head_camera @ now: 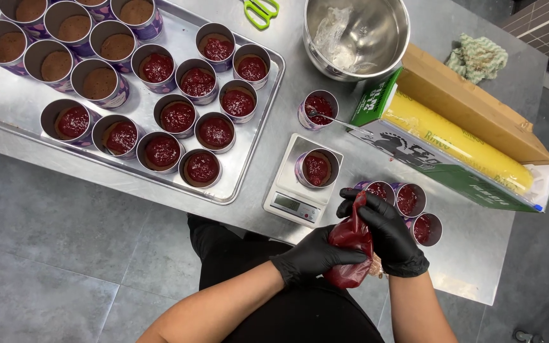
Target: Piping red jam or fruit filling into cylindrical cake containers on a scale to measure weight.
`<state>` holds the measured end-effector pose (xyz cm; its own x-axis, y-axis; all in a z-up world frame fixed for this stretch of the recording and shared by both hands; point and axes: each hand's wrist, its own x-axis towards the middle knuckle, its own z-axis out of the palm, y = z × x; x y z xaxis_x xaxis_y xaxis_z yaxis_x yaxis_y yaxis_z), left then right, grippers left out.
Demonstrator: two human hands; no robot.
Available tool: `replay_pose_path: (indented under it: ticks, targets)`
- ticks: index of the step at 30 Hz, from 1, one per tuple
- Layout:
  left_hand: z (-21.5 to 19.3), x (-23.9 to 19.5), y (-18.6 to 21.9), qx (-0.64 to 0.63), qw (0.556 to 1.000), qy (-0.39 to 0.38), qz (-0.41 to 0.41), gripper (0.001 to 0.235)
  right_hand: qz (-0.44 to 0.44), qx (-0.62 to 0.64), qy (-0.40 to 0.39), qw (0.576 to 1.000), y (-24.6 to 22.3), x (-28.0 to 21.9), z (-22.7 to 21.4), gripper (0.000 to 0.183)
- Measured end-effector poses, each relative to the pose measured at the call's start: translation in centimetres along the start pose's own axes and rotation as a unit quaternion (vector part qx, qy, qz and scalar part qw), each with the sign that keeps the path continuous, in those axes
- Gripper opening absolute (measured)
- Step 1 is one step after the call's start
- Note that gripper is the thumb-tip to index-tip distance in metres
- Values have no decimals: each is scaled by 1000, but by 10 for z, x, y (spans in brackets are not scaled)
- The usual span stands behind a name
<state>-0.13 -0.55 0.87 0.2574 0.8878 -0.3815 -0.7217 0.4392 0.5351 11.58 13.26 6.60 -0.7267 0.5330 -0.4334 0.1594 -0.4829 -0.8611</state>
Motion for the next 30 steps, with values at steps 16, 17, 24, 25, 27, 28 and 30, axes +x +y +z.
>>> replay_pose_path:
  ticks: [16,17,24,25,27,28,30]
  targets:
    - [-24,19,-25,-171,983,47,-55,46,165,-189,91,964,12,40,22,44]
    - [-24,19,-23,-173,982,48,-54,46,165,-190,89,964,11,42,23,44]
    - [-27,20,-18,-176,981,48,-63,39,216,-169,95,957,8,52,26,44]
    - [-28,21,-20,-167,983,49,-62,39,225,-178,100,953,8,53,26,43]
    - [-28,21,-18,-176,981,46,-59,39,225,-160,100,956,15,56,19,43]
    - [-28,21,-17,-185,980,42,-55,40,223,-143,98,959,19,58,16,44]
    - [-26,13,-3,-161,984,40,-70,41,216,-146,96,960,19,60,16,43]
